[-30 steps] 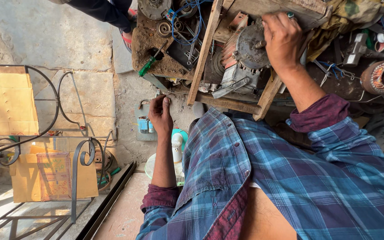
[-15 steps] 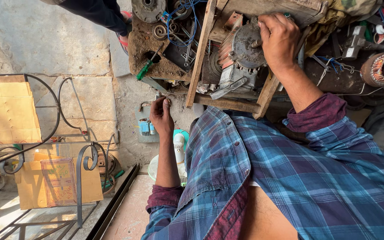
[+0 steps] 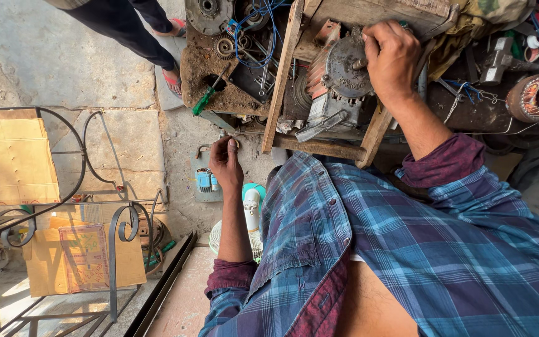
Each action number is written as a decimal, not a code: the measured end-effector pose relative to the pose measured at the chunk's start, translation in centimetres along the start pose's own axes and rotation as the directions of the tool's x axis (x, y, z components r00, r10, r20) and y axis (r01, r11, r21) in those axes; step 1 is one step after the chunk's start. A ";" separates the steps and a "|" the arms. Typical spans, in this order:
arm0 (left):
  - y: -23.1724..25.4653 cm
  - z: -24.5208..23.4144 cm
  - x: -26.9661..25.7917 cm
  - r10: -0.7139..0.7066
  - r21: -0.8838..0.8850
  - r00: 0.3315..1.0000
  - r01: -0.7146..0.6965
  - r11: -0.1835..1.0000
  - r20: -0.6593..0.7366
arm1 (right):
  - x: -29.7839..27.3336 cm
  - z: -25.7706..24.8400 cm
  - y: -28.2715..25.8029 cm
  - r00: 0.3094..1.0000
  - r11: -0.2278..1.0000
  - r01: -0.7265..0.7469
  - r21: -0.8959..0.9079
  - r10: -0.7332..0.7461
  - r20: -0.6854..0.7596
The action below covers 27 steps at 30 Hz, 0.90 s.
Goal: The person assembles and secures a motor component using a hammer and a metal rod. They repeatedly tap the part into place, then wipe the motor with a cloth and continue adjusting the assembly.
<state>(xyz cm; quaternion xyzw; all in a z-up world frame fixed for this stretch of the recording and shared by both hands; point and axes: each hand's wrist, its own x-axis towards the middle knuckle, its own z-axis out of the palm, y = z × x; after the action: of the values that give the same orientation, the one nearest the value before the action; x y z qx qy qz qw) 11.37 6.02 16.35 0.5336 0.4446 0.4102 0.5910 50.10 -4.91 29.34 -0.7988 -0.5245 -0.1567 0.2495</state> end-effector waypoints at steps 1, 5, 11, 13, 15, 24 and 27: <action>-0.1 0.1 0.0 -0.003 -0.001 1.000 0.003 1.000 -0.001 | 0.1 0.0 -0.1 1.000 1.000 0.002 -0.015 -0.003 -0.013; -0.3 0.0 -0.3 -0.016 -0.015 1.000 0.016 1.000 -0.004 | 0.0 0.5 -0.1 0.999 1.000 0.001 -0.030 -0.002 -0.039; -0.5 -0.1 -0.5 0.018 0.036 1.000 -0.018 0.999 -0.015 | -1.0 1.5 1.3 1.000 0.999 0.007 -0.032 -0.008 -0.005; -0.4 0.0 -0.4 0.010 0.055 1.000 -0.008 0.998 -0.030 | -1.0 1.5 1.9 0.999 0.999 0.036 -0.029 -0.036 0.017; -0.4 -0.1 -0.2 0.005 0.062 0.999 -0.003 0.998 -0.033 | -0.8 1.0 2.4 0.996 0.997 0.078 -0.021 -0.076 0.055; -0.4 0.4 -0.1 -0.012 0.050 1.000 0.013 0.999 -0.018 | 1.3 -1.5 1.2 0.991 0.996 0.082 0.035 -0.085 0.103; -0.2 0.3 0.0 -0.002 0.035 1.000 0.002 0.999 0.009 | 1.7 -1.7 0.3 0.991 0.996 0.089 0.019 -0.090 0.096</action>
<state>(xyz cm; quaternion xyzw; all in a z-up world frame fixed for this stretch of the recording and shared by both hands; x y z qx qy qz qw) 11.66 5.88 16.13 0.5451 0.4497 0.3993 0.5841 51.08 -4.68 31.58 -0.7792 -0.5726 -0.1249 0.2222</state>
